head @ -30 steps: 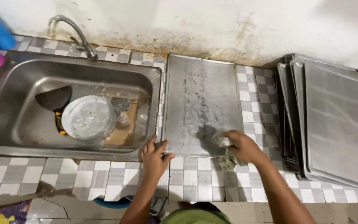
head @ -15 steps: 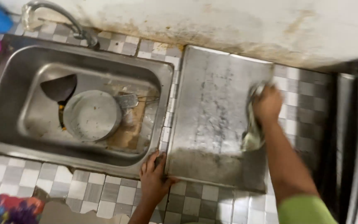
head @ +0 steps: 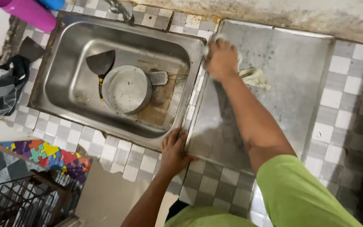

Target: The person is cleaning metal baking trays by wiping them with a cloth and then stacking them on a counter.

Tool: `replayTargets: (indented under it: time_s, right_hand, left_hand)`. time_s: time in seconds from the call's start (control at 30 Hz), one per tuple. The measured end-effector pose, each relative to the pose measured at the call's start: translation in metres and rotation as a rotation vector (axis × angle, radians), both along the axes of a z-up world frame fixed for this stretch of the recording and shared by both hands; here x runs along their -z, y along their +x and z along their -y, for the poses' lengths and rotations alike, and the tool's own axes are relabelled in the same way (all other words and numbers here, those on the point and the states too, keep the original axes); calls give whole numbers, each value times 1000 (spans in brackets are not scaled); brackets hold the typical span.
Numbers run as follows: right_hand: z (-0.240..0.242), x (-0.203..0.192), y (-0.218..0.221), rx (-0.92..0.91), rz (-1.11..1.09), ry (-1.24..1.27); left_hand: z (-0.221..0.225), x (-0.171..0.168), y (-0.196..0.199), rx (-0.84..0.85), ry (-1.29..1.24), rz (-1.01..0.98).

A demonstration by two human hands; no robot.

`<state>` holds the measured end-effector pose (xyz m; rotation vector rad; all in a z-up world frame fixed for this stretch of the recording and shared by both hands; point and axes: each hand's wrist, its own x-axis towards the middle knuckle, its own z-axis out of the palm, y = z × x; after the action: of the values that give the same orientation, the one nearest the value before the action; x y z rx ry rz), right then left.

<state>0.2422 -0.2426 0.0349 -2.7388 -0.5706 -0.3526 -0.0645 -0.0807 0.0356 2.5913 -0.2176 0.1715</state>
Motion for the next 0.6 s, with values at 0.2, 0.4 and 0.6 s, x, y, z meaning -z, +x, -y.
replayTargets:
  time_s: [0.2, 0.4, 0.6]
  right_hand:
    - [-11, -5, -158, -48, 11, -107]
    - [0, -24, -287, -298, -151, 148]
    - [50, -80, -350, -194, -380, 237]
  left_hand:
    - [-3, 0, -4, -77, -203, -107]
    - [-3, -21, -10, -86, -140, -196]
    - [-7, 7, -11, 17, -35, -25]
